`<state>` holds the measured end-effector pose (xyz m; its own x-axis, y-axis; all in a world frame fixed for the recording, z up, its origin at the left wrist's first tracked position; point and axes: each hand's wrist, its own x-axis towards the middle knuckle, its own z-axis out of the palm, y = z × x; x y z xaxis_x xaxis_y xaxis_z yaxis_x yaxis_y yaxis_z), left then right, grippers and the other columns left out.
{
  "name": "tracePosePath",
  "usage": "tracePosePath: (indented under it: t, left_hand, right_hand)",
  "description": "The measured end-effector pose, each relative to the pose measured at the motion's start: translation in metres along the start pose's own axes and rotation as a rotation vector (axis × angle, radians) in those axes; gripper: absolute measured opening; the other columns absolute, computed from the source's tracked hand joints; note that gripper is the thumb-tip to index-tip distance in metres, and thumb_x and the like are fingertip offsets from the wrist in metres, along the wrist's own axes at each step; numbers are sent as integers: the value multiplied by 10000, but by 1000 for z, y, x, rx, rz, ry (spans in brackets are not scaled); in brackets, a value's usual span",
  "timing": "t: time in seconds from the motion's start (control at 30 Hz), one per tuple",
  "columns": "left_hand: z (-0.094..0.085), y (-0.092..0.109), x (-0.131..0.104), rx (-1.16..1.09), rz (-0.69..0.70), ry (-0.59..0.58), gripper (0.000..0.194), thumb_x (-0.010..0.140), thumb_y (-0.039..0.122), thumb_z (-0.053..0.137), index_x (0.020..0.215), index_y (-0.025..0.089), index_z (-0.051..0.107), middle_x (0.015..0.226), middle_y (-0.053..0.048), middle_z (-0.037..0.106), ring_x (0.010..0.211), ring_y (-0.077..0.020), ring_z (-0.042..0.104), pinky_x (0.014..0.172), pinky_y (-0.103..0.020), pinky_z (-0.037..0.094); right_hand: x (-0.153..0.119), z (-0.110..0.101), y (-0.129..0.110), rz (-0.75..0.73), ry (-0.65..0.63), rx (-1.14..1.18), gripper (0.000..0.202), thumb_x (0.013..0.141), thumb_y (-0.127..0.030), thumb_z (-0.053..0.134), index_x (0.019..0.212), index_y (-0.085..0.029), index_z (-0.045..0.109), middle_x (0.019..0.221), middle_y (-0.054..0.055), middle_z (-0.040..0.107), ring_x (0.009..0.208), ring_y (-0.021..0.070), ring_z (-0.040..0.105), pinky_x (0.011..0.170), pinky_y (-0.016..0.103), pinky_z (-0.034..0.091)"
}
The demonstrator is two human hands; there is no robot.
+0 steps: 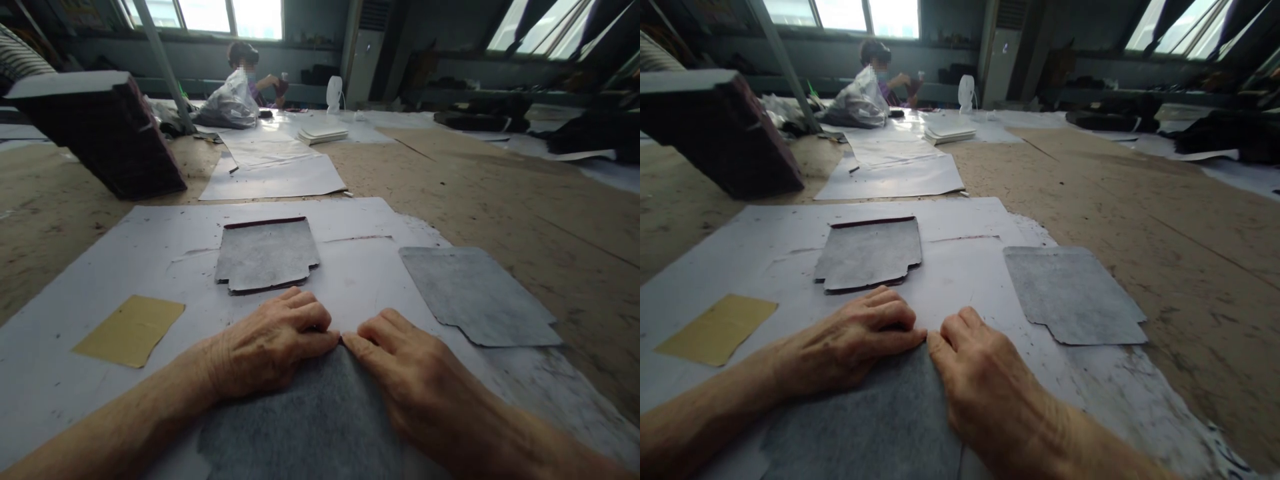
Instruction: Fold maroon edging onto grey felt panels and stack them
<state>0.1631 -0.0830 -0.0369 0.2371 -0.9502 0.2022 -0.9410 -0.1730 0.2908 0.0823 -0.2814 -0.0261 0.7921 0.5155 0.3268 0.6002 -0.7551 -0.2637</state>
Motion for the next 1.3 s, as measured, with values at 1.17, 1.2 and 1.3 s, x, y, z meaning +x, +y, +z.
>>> tracePosePath:
  t: [1.17,1.2,1.3]
  left_hand:
    - [-18,-29,-39,-58,-15,143,323,747,13,423,1026,116,551,893,-82,551,808,-173,480,744,-323,428]
    - [-19,-32,-42,-95,-32,177,357,727,-1,433,1039,128,550,899,-76,552,814,-166,488,747,-307,431]
    - [-21,-37,-50,-158,-70,212,367,697,-22,435,995,146,568,879,-62,554,796,-148,496,730,-279,432]
  right_hand:
    - [40,43,-10,-225,224,-114,332,769,19,324,931,3,613,859,169,571,798,201,511,662,324,525]
    - [39,43,-8,-211,226,-93,328,773,13,336,958,1,607,852,162,565,798,197,505,655,322,526]
    - [37,44,-5,-179,218,-43,339,773,6,356,1027,-21,579,816,128,551,772,183,492,629,314,528]
